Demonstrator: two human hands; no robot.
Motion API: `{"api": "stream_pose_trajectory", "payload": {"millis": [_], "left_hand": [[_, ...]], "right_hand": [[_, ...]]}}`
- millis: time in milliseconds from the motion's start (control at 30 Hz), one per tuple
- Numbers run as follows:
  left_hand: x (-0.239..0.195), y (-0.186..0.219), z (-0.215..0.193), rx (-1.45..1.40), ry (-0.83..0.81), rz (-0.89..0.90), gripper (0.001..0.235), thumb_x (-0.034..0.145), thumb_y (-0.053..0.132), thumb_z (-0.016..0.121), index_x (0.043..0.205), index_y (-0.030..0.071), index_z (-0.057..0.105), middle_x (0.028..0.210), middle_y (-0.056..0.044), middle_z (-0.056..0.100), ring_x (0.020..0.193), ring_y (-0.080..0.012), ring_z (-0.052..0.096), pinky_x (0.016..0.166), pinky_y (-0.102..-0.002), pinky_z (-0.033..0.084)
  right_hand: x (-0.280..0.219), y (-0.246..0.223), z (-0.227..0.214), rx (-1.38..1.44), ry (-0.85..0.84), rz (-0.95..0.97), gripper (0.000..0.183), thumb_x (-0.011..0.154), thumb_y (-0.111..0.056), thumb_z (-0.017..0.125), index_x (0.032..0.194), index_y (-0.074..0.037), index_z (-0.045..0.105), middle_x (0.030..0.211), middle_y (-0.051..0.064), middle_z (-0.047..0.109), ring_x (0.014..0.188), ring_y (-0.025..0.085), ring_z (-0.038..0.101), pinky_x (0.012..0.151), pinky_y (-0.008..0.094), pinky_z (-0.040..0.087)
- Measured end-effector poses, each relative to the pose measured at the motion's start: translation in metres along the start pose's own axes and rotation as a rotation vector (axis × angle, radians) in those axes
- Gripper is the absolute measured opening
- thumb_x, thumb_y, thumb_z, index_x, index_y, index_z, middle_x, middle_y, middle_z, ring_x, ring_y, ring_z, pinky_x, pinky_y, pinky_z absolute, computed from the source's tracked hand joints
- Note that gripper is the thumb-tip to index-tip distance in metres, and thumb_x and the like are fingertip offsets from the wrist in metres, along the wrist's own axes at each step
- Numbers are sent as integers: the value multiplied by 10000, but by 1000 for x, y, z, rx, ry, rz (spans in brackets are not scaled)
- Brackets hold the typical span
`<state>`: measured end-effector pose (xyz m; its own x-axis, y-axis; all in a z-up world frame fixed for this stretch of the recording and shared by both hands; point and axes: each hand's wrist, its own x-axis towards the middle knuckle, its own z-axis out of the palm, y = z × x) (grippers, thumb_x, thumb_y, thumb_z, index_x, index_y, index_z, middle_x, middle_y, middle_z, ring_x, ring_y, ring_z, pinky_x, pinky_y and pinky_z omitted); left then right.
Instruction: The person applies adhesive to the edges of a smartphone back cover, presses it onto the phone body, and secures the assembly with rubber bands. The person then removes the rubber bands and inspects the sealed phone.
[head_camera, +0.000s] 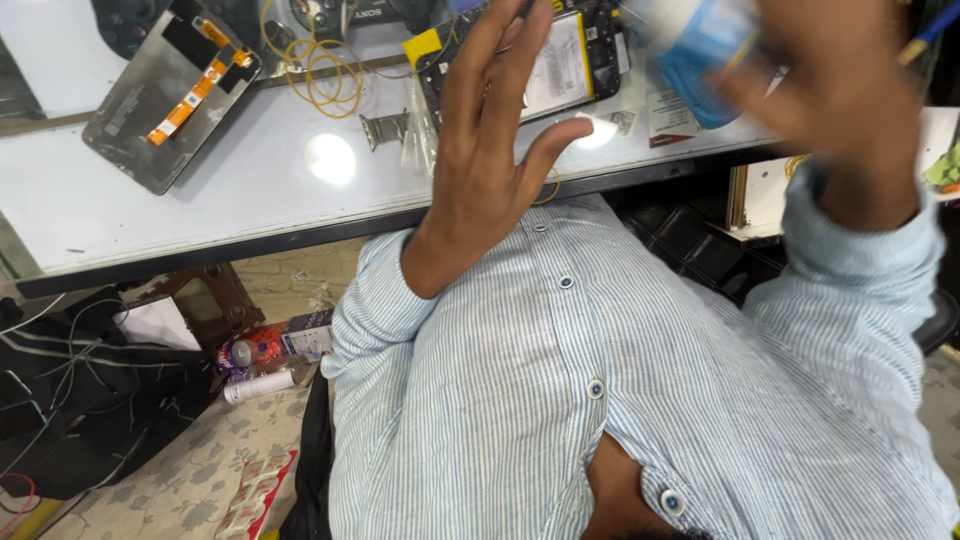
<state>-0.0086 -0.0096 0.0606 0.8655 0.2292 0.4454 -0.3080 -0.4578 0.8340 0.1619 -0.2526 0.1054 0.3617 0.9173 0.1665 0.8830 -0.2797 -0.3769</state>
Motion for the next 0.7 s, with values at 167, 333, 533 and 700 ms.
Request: {"api": "stream_pose_trajectory", "payload": {"millis": [167, 333, 533, 700], "left_hand": [[-8, 6, -17, 51, -284, 279, 293, 960, 16, 758, 1248, -11, 708, 1198, -142, 674, 1106, -268, 707, 943, -366, 608], [-36, 11, -23, -22, -303, 142, 237, 920, -30, 772, 1153, -14, 732, 1128, -151, 706, 993, -254, 730, 812, -329, 616], [-59, 5, -25, -115, -72, 66, 200, 891, -33, 839, 1028, -8, 696, 1081, -146, 684, 974, -238, 718, 811, -326, 621], [-69, -3, -9, -176, 48, 61, 188, 883, -36, 850, 989, -17, 695, 1048, -146, 680, 922, -213, 708, 729, -310, 608]], "right_hand": [[-21, -46, 53, 576, -129, -27, 531, 923, -178, 658, 1382, 64, 545, 1152, 194, 675, 981, 288, 682, 829, 402, 566], [-39, -40, 62, 932, -385, 70, 791, 887, -424, 719, 1463, 74, 505, 1238, 235, 657, 1043, 309, 698, 861, 394, 573], [-44, -30, 72, 1639, -26, -155, 1025, 848, -774, 610, 1405, 79, 493, 1416, 304, 508, 1347, 393, 558, 1070, 488, 529], [-52, -61, 152, 1328, 458, 166, 738, 837, -576, 783, 1218, 3, 530, 1082, 239, 625, 1097, 309, 632, 805, 396, 597]]}}
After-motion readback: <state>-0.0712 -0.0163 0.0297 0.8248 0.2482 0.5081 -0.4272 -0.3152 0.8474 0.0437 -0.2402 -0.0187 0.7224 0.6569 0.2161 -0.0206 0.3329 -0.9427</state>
